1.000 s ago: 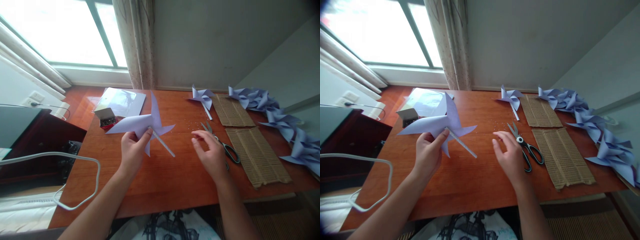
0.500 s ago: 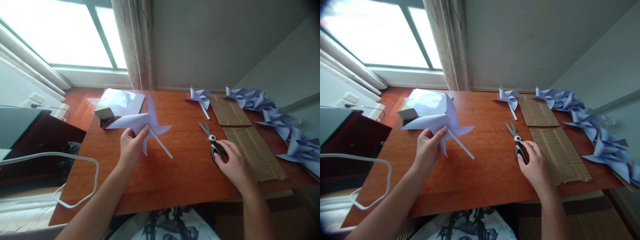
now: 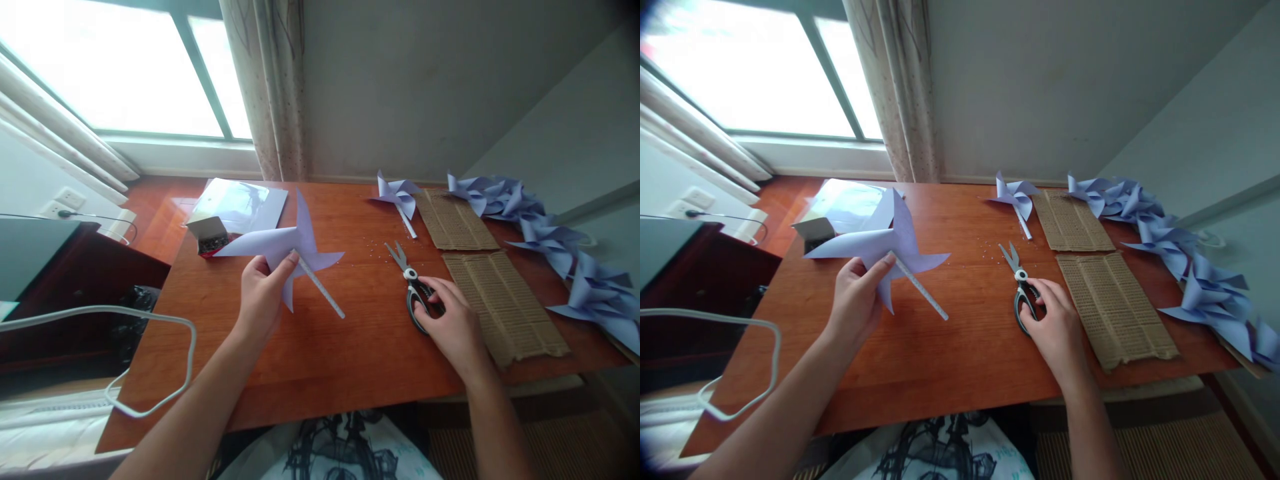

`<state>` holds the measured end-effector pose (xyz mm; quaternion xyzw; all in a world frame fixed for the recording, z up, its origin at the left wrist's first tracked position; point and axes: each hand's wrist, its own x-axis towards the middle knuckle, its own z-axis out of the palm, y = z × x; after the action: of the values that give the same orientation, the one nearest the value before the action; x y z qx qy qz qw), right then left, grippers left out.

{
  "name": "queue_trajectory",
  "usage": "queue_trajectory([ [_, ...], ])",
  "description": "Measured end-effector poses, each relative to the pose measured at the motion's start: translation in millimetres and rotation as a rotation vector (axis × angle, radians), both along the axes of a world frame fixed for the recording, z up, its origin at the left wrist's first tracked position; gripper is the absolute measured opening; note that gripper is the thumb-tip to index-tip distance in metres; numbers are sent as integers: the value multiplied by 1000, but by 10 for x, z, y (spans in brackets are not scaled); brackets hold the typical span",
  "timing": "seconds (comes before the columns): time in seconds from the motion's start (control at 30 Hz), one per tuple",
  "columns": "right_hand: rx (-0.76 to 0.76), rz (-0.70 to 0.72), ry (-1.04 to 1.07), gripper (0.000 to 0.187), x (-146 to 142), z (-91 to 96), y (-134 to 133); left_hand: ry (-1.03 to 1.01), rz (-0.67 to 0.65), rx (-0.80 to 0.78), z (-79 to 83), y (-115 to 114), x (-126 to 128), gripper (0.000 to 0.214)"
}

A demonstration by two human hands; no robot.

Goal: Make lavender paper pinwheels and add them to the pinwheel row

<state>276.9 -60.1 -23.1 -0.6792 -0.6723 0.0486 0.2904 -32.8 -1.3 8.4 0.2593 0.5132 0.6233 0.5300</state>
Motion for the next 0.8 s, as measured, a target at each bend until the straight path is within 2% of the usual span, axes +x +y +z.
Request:
queue_trajectory([
  [0.1,4,49,75,37,-297,7,5,22,-1,4,2,0,-5,32],
  [0.27,39,136,99,39,-747,-95,30,113,-12,24,-16,-8,-19,32],
  [0.4,71,174,32,37,-928,-103,46,244,-24,40,-64,-27,-32,31],
  [0.5,98,192,36,32,-977,6,55,322,-23,50,-70,-52,-6,33],
  [0.67,234,251,123,20,-1147,264,130,452,-79,73,98,-111,181,33],
  [0.8,307,249,215,11,-1309,362,230,509,-136,112,304,-157,369,33],
])
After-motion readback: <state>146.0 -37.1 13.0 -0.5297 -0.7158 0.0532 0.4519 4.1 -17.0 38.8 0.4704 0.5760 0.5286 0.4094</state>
